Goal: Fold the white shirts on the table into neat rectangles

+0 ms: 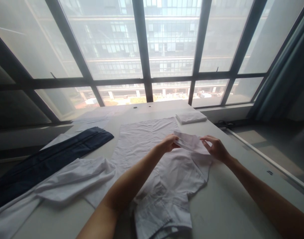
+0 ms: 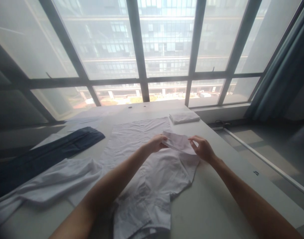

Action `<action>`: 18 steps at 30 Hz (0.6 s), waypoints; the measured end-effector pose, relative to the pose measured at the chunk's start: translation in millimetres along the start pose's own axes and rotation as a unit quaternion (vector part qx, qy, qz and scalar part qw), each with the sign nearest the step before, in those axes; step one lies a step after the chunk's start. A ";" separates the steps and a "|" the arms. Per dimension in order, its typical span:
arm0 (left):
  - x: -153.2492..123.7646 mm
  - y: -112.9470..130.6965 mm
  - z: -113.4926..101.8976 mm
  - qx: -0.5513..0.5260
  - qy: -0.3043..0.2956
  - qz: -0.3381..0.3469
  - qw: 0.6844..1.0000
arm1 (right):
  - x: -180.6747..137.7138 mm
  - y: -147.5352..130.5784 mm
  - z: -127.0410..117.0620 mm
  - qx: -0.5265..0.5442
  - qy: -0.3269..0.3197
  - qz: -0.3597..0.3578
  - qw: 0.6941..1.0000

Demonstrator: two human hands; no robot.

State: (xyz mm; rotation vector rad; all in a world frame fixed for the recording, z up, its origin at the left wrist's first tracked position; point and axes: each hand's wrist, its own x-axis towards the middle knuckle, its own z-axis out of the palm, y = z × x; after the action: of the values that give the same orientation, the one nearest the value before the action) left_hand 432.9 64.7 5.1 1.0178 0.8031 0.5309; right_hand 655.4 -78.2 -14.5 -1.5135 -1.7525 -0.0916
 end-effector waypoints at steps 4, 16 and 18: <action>-14.9 37.2 -2.1 -0.089 -0.006 0.045 0.995 | -1.0 33.1 -12.3 -0.008 0.069 0.067 0.995; -62.1 127.4 -57.5 -0.152 0.004 0.143 0.978 | -6.5 40.6 20.5 0.164 0.002 0.184 0.969; -61.9 133.7 -70.7 -0.145 0.020 0.163 0.976 | -7.9 39.8 26.1 0.169 -0.011 0.180 0.969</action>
State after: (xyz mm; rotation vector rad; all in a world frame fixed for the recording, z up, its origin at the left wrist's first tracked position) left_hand 335.5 117.1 125.4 0.8722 0.5743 0.9242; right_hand 675.9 -59.5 -53.9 -1.5489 -1.3952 0.3917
